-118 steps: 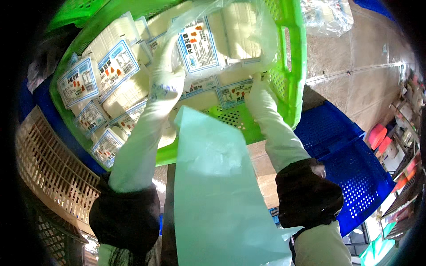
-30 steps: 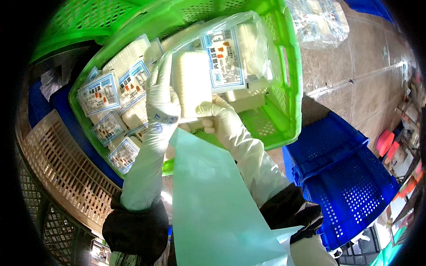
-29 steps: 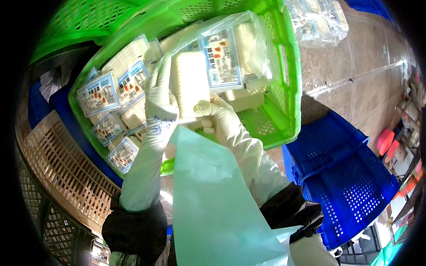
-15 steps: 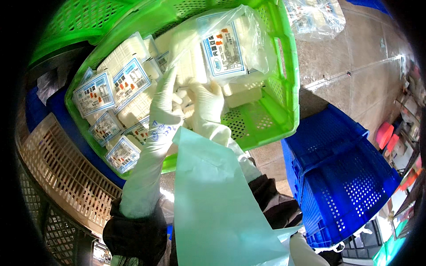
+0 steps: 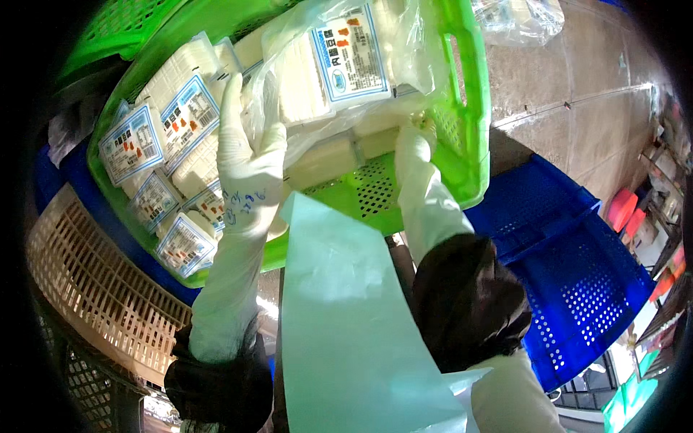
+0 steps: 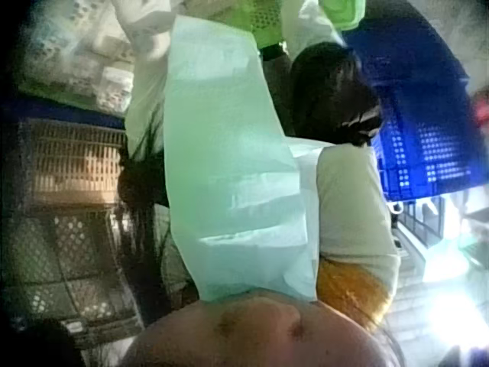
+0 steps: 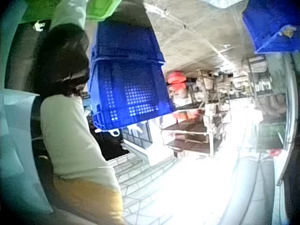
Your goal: The person packs individually wrapped food items from a green basket into plastic bags and places them into a blue crate. The person then walks to a table and sorts through a stack of papers.
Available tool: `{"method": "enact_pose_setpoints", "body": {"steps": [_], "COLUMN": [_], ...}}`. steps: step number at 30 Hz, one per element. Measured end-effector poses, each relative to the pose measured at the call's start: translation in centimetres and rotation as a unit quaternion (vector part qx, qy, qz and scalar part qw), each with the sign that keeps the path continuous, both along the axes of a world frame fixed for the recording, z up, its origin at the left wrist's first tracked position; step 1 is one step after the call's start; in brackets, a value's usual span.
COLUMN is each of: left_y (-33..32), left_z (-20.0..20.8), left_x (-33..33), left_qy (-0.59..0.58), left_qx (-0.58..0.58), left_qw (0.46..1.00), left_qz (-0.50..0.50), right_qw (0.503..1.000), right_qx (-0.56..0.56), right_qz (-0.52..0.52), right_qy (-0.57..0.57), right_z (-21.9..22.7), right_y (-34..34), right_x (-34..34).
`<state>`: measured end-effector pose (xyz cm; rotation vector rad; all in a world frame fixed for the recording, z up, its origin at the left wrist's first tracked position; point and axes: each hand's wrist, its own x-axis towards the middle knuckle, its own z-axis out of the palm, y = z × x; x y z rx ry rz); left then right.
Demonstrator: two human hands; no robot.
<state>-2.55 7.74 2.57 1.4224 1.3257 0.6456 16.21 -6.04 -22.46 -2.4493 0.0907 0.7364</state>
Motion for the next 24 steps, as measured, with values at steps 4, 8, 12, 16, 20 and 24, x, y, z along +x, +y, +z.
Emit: {"method": "enact_pose_setpoints", "body": {"steps": [4,8,12,16,20,24], "left_y": [-1.2,-2.8,-5.1,-8.2,-8.8,-8.0], "left_z": [1.9,3.4,-3.7,-12.3,-15.4,-13.7], "left_x": [0.6,-0.1,0.2,-0.2,0.9,1.0], "left_qy": [0.075,0.194,0.338,0.513,0.561,0.509], "left_qx": [0.058,0.133,0.138,0.182,0.202,0.022], "left_qw": [0.995,0.972,0.914,0.78,0.724,0.775], "left_qz": [0.041,0.022,-0.177,-0.308,-0.348,-0.373], "right_qw": [0.998,0.978,0.945,0.936,0.924,0.879], "right_qx": [-0.042,-0.073,-0.109,-0.119,-0.139,-0.161], "right_qz": [0.054,0.176,0.28,0.326,0.355,0.449], "right_qy": [0.006,0.085,0.132,0.062,0.019,0.021], "right_z": [2.1,7.6,10.9,10.4,9.6,9.5], "right_y": [1.4,1.3,0.5,1.6,2.0,2.9], "right_x": [0.5,1.8,3.4,1.5,2.9,3.5]}}
